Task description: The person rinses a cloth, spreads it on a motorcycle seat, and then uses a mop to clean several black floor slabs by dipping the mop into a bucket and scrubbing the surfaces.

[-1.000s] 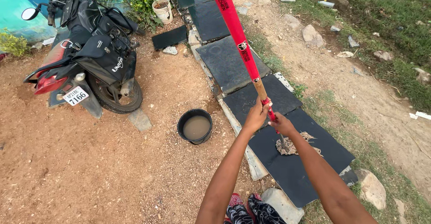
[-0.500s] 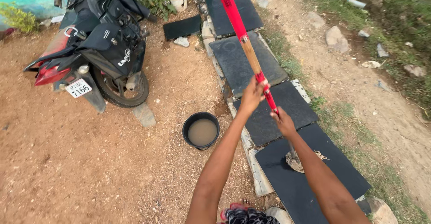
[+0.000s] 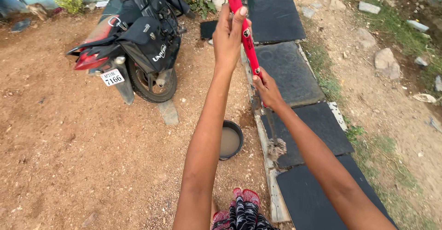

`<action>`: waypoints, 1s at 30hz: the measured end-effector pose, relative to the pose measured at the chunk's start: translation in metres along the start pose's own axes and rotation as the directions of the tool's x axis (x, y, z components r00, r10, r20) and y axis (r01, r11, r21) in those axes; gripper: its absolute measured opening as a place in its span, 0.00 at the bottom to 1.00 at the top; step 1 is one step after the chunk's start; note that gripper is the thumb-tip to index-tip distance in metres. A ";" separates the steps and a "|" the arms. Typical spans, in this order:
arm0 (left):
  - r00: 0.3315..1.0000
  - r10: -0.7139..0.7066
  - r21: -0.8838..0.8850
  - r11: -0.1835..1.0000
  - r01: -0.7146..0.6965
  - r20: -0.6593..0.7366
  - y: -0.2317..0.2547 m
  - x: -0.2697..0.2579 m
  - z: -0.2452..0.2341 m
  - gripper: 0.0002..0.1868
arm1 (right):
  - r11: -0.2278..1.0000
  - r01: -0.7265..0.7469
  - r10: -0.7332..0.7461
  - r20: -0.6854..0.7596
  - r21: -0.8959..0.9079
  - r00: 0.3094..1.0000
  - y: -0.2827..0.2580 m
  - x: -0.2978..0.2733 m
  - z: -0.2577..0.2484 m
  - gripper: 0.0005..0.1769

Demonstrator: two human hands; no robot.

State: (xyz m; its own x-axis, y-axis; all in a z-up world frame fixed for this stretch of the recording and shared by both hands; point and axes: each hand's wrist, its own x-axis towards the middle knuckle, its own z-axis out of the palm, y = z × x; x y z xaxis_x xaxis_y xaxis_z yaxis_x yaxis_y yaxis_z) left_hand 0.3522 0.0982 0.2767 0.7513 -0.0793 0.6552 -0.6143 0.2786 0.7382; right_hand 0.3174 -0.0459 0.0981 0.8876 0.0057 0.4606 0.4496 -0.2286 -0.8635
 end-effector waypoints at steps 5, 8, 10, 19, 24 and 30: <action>0.977 0.197 0.364 0.918 -0.155 -0.082 0.043 0.030 -0.052 0.18 | 0.995 0.027 -0.035 0.082 0.099 0.996 -0.021 0.053 0.059 0.24; 0.971 0.224 0.436 0.884 -0.166 -0.084 0.034 0.034 -0.095 0.17 | 0.992 0.002 -0.017 0.122 0.125 0.992 0.000 0.072 0.103 0.24; 0.976 0.207 0.418 0.894 -0.160 -0.068 0.014 0.048 -0.124 0.17 | 0.993 -0.014 -0.002 0.129 0.119 0.992 0.021 0.095 0.128 0.25; 0.946 -0.310 0.493 0.812 0.314 -0.092 -0.174 -0.021 -0.263 0.15 | 0.895 -0.363 0.439 0.365 -0.260 0.821 0.221 0.078 0.228 0.44; 0.882 -0.418 0.748 0.509 0.427 -0.219 -0.289 -0.124 -0.286 0.09 | 0.836 -0.490 0.549 0.367 -0.248 0.751 0.315 0.055 0.245 0.39; 0.354 -0.902 0.936 0.317 0.152 0.248 -0.421 -0.277 -0.259 0.10 | 0.826 -0.529 0.543 0.529 -0.196 0.652 0.351 0.056 0.245 0.33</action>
State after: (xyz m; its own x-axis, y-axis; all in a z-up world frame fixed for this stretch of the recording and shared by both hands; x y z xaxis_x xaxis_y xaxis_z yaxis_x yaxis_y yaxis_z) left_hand 0.4650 0.2510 -0.2570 0.7604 -0.5165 -0.3937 -0.3063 -0.8198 0.4838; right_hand 0.5493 0.1126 -0.2295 0.8757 0.3949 -0.2777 -0.1179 -0.3829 -0.9162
